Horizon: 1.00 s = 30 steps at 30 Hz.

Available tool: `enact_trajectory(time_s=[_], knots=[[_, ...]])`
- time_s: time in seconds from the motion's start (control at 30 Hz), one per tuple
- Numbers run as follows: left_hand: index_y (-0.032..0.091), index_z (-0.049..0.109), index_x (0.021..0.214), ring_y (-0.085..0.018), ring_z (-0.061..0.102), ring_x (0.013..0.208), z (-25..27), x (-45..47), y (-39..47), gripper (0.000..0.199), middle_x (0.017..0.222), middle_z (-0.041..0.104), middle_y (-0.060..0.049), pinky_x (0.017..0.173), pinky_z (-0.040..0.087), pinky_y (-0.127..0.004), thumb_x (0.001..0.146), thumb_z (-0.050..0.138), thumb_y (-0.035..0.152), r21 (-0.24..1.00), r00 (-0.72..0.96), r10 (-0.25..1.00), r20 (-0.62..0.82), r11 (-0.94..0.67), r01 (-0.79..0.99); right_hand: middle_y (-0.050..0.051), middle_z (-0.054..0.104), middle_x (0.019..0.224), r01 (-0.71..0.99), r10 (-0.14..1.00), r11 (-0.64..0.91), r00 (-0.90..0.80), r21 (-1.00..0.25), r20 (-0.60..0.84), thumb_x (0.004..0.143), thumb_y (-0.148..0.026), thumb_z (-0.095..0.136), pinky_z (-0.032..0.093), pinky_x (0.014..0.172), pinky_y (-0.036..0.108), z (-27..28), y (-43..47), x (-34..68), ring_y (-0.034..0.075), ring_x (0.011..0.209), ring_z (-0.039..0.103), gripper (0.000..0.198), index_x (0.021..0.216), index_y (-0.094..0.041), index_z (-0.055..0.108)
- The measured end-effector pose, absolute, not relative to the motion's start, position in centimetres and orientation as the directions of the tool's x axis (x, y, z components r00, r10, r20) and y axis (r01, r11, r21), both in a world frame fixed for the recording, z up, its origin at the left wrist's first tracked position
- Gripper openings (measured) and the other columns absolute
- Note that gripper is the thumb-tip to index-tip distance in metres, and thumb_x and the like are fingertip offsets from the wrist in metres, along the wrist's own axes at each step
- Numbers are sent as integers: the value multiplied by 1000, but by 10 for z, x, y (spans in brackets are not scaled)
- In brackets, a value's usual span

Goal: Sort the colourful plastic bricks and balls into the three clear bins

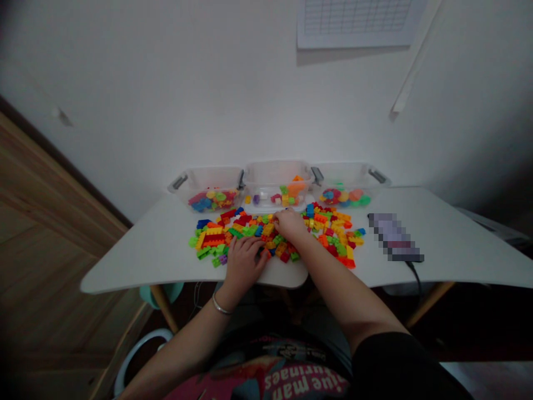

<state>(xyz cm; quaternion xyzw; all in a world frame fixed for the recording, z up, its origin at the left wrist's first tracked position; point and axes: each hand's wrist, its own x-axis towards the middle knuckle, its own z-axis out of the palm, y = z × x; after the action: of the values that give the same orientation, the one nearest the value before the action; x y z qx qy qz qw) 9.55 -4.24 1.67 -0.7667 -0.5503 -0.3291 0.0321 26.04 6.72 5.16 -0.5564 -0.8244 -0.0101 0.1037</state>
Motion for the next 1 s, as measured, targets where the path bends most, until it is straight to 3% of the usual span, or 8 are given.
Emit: enact_trajectory(time_s=[0.3, 0.53, 1.0], knots=[[26, 70, 104, -27, 59, 113, 16, 96, -42, 19, 114, 72, -4, 113, 30, -57, 88, 61, 31, 314, 175, 824, 539, -390, 865, 12, 73, 107, 968, 966, 232, -218, -95, 137, 91, -37, 53, 47, 88, 36, 58, 61, 250, 28, 108, 61, 34, 114, -19, 71], [26, 70, 105, -27, 59, 112, 16, 95, -42, 20, 113, 72, -5, 113, 30, -57, 89, 60, 32, 315, 180, 825, 536, -393, 864, 17, 73, 105, 959, 944, 283, -277, -6, 180, 88, -47, 57, 46, 89, 39, 58, 56, 252, 33, 110, 58, 41, 109, -15, 72], [26, 70, 103, -27, 59, 113, 17, 96, -42, 18, 114, 72, -3, 113, 29, -56, 88, 62, 31, 337, 166, 833, 528, -385, 859, 13, 73, 110, 968, 962, 222, -199, -114, 184, 88, -33, 54, 44, 93, 37, 46, 57, 253, 30, 108, 58, 33, 112, -20, 73]])
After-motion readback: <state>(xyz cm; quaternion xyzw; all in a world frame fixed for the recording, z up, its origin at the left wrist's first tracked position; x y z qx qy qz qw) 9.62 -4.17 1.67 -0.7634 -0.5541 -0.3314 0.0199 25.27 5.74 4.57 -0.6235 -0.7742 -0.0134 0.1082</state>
